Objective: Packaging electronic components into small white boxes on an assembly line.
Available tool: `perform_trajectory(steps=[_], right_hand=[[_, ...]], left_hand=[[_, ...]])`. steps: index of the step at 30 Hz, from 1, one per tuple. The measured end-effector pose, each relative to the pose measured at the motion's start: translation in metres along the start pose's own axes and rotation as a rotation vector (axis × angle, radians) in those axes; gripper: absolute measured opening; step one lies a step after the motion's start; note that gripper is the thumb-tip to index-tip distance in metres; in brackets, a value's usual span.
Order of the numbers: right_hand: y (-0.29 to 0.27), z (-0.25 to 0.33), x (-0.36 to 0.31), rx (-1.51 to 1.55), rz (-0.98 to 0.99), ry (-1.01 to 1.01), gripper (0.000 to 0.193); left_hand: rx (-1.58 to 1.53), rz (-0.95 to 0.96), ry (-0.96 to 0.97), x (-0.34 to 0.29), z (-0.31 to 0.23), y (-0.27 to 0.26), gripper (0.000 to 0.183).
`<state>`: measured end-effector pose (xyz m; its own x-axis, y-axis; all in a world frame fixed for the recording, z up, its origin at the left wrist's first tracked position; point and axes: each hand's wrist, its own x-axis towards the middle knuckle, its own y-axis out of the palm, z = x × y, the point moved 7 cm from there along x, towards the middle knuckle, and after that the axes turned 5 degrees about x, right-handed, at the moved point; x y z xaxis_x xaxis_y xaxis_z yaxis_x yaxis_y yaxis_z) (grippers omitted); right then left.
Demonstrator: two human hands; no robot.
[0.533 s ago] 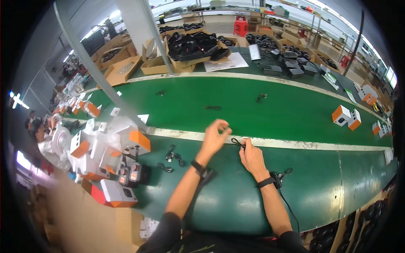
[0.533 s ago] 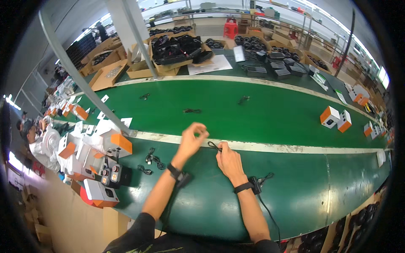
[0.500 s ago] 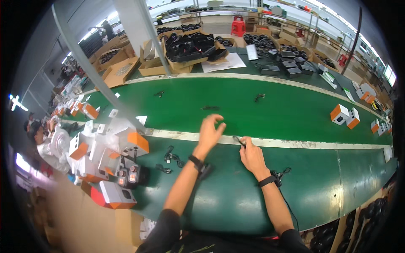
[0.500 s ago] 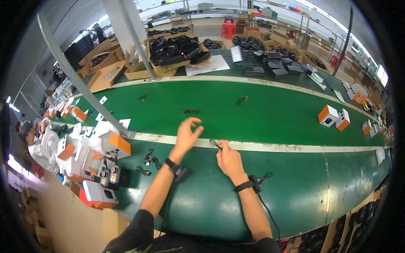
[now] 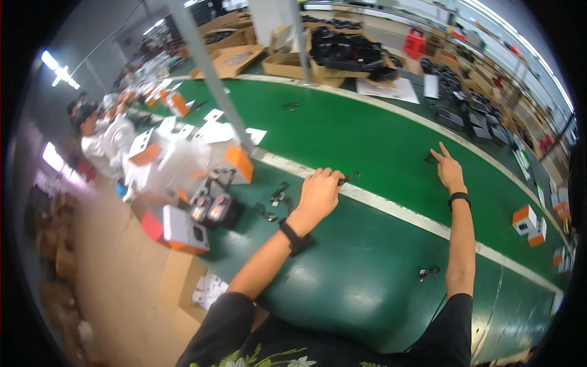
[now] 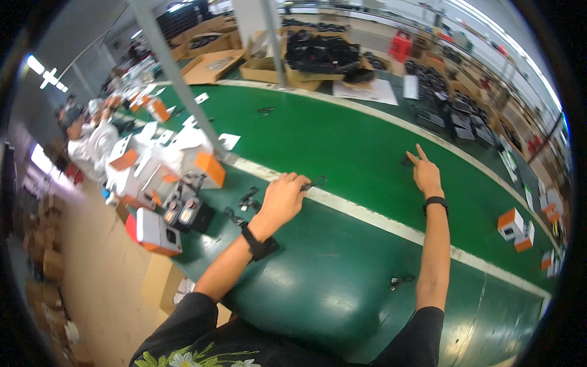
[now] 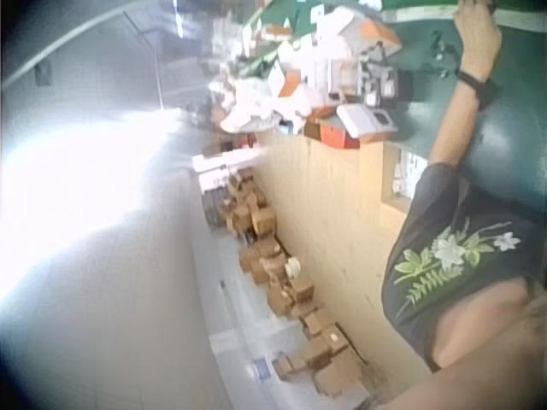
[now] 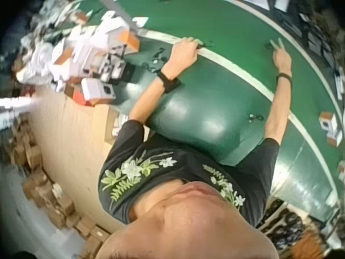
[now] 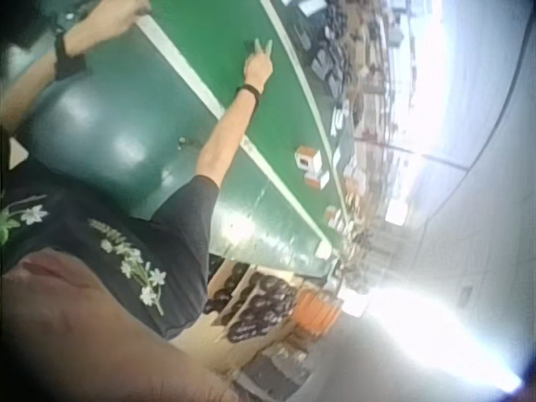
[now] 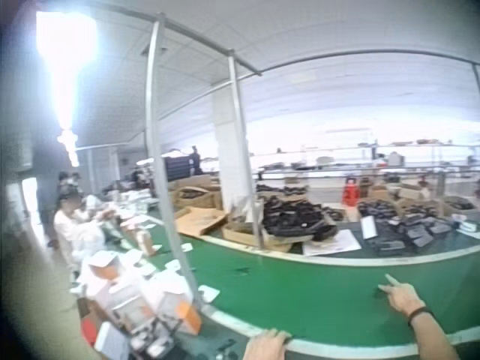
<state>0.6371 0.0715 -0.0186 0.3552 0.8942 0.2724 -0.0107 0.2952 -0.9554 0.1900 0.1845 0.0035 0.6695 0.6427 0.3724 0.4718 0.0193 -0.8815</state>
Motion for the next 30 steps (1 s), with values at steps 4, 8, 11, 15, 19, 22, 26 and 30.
perform_trajectory(steps=[4,8,11,15,19,22,26,30], right_hand=[[0.051,0.001,0.012,-0.109,0.048,-0.088,0.066],[0.056,0.003,-0.002,-0.133,0.105,0.044,0.038],[0.046,-0.023,-0.044,-0.148,0.132,0.158,0.027],[0.019,-0.045,-0.117,-0.095,0.269,0.255,0.034],[-0.043,0.009,-0.19,0.175,0.168,0.307,0.035],[-0.09,0.036,-0.264,0.226,0.045,0.391,0.036],[-0.072,0.077,-0.297,0.481,-0.019,0.473,0.04],[-0.075,0.065,-0.349,0.627,-0.554,0.604,0.045]], left_hand=[[0.092,0.06,-0.165,-0.085,0.062,-0.031,0.055],[0.2,0.02,-0.455,-0.13,0.116,-0.035,0.118],[0.11,0.047,-0.438,-0.119,0.117,-0.025,0.103],[-0.034,0.007,-0.173,-0.107,0.086,-0.004,0.057],[-0.224,0.082,0.035,-0.12,0.059,0.019,0.047],[-0.465,0.186,0.185,-0.112,-0.019,0.025,0.051],[-0.712,0.231,0.302,-0.113,-0.071,0.014,0.065],[-0.411,0.334,0.275,-0.127,-0.068,0.009,0.113]])
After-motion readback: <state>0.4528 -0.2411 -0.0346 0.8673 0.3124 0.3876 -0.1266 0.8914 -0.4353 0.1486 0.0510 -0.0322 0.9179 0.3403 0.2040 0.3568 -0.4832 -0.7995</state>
